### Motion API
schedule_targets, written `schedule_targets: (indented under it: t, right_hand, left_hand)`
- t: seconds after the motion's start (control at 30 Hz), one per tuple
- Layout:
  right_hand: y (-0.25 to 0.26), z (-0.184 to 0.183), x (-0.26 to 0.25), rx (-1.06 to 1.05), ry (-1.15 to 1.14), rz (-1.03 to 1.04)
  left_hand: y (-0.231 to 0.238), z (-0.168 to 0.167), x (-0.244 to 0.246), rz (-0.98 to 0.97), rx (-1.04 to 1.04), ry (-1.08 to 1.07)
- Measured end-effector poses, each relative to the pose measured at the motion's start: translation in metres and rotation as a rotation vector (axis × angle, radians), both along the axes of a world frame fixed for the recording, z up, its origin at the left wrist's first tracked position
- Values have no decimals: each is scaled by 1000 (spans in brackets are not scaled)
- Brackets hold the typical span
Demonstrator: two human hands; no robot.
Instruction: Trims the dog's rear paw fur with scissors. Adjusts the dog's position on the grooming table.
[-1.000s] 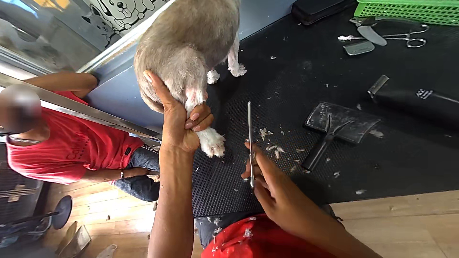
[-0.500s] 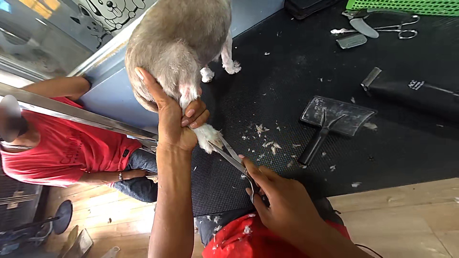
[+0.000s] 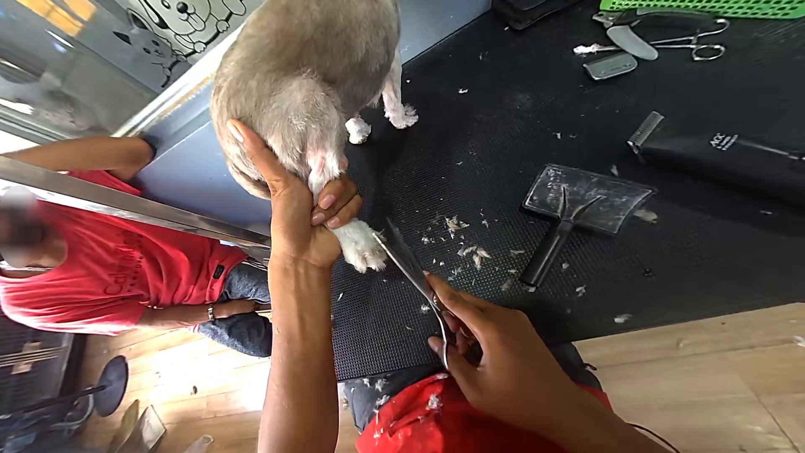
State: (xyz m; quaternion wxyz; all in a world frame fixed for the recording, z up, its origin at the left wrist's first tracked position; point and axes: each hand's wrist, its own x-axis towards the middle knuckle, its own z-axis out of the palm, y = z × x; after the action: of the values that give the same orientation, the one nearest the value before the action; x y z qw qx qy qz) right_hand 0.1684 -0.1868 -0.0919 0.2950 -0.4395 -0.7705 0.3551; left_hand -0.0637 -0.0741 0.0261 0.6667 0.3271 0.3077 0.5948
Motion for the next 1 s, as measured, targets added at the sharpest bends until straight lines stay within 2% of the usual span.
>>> schedule_targets:
  t: [0.43,0.8,1.0]
  right_hand:
    - [9,-1,4,-266,153,161]
    - [15,-1,2,-35,3,79]
    - [15,0,3,-91,44,109]
  left_hand:
    - [-2,-2,-6,-74,-1,-39]
    - [-3,-3,-7,-97,4,-5]
    - [-1,-4,-9,-109,13,-32]
